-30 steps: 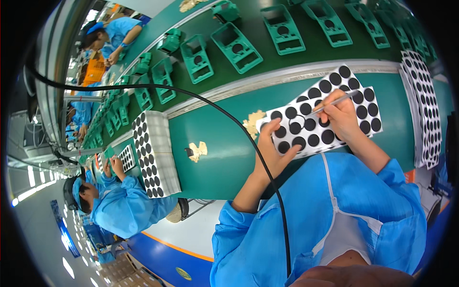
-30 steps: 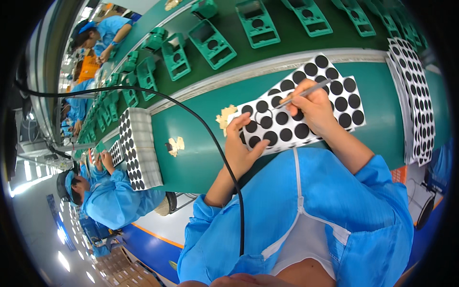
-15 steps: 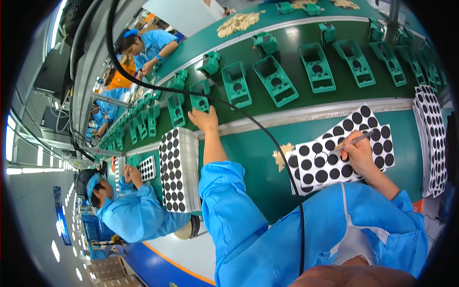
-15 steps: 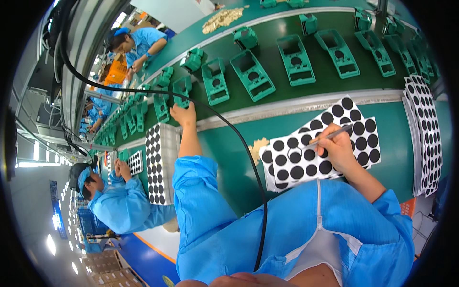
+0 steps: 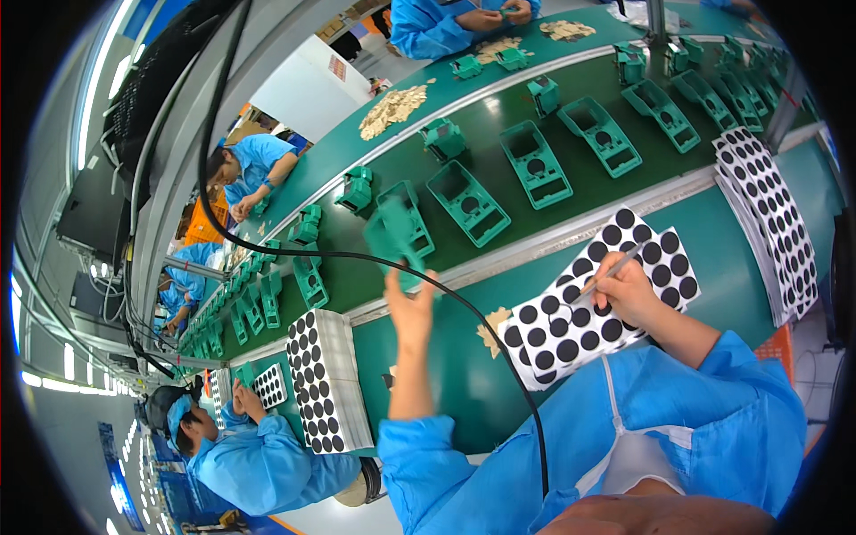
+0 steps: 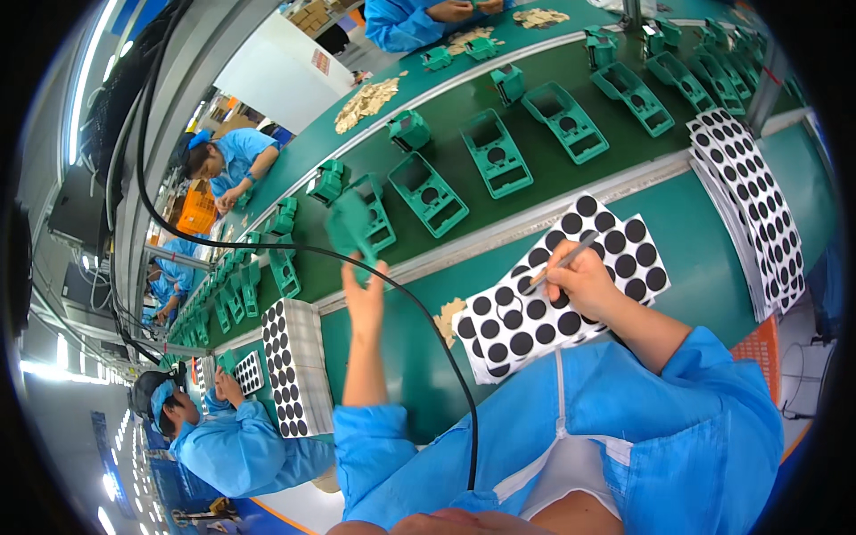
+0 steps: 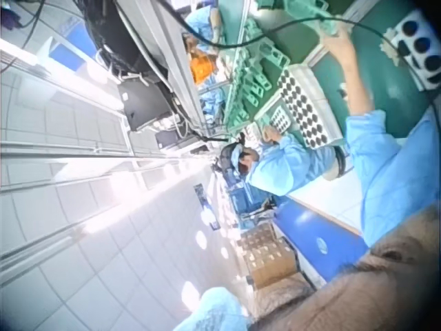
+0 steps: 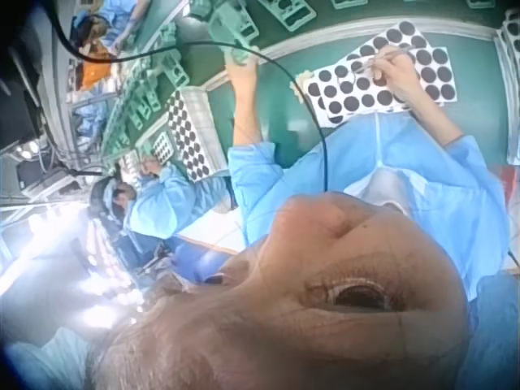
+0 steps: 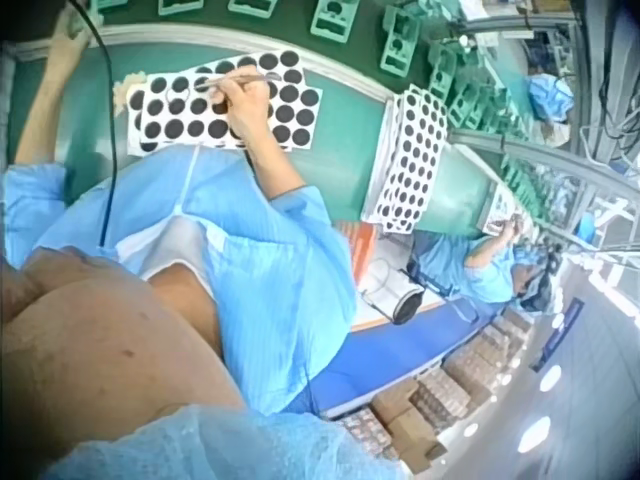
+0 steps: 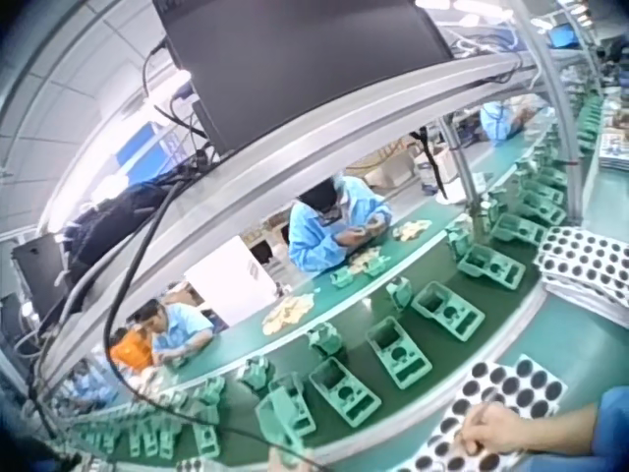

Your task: The person applies circular black adhesive pads to a green plastic electronic housing using a precision tool.

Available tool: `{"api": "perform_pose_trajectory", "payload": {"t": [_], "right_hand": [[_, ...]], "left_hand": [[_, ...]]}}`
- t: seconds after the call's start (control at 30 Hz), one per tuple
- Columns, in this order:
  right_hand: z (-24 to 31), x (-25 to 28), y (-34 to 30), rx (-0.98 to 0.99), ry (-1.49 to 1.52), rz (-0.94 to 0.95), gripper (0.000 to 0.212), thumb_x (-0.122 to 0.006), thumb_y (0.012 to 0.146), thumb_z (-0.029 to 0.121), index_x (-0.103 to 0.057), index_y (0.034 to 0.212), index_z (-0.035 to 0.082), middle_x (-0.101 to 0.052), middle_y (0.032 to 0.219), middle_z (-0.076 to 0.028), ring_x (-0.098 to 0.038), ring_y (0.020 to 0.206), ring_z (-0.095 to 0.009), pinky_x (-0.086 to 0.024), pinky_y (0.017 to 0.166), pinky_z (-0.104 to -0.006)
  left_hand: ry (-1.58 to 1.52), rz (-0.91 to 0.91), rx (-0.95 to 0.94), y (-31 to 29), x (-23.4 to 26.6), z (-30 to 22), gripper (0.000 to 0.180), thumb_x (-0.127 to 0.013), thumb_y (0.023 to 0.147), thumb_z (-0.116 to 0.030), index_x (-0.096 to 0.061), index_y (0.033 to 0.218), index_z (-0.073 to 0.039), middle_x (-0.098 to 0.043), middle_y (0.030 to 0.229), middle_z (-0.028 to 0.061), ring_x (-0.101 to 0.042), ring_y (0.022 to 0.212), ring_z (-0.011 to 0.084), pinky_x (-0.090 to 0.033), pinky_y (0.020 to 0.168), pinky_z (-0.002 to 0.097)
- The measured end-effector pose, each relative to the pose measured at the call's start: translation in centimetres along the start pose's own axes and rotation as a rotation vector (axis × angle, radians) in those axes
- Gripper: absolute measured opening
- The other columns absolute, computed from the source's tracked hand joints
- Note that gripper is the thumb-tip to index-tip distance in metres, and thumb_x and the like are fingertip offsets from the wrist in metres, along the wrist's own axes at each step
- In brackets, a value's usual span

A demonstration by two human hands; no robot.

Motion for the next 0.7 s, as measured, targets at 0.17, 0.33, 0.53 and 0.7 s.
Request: {"api": "perform_pose_trajectory", "payload": {"t": [0.17,0.33,0.53,0.7], "right_hand": [[1.4,0.6,0.7,0.060,0.150,-0.015,0.012,-0.061,0.090,0.008,-0.049,0.090,0.005,-0.055,0.075,-0.005,-0.056,0.061,-0.015,-0.049,0.059,-0.0292],[1.9,0.7,0.5,0.118,0.162,0.011,0.005,-0.060,0.091,0.005,-0.057,0.095,0.004,-0.065,0.096,-0.012,-0.065,0.081,-0.014,-0.055,0.073,-0.0237],[1.4,0.2,-0.7,0.129,-0.054,-0.083,0.005,-0.055,0.089,-0.003,-0.055,0.092,0.001,-0.066,0.094,-0.015,-0.064,0.077,-0.014,-0.053,0.073,-0.0256],[1.8,-1.6,-0.6,0.138,-0.147,-0.052,0.005,-0.055,0.089,-0.004,-0.054,0.092,-0.001,-0.066,0.093,-0.016,-0.063,0.074,-0.014,-0.053,0.071,-0.0258]], "left_hand": [[-0.075,0.217,-0.052,-12.8,-9.3,-5.1,0.072,-0.080,0.075,-0.020,-0.040,0.132,0.002,-0.045,0.116,0.0164,-0.055,0.095,0.0239,-0.049,0.078,0.0325],[0.637,0.361,-0.172,-16.8,-12.2,-8.9,0.076,-0.076,0.075,-0.038,-0.044,0.132,0.002,-0.046,0.090,0.0162,-0.054,0.074,0.0294,-0.047,0.063,0.0367],[0.655,0.360,-0.316,-16.7,-12.1,-9.0,0.068,-0.078,0.074,-0.031,-0.050,0.129,-0.002,-0.048,0.098,0.0184,-0.053,0.085,0.0314,-0.047,0.072,0.0393],[0.501,0.163,-0.534,-15.7,-10.3,-9.3,0.073,-0.080,0.071,-0.022,-0.046,0.129,0.006,-0.044,0.129,0.0289,-0.048,0.114,0.0421,-0.043,0.093,0.0460]]}}
Point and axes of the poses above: each hand's wrist, its own y-axis towards the middle knuckle, its own x-axis out of the back of the hand, z = x × y, the point moved 10 cm from there along y, towards the middle knuckle
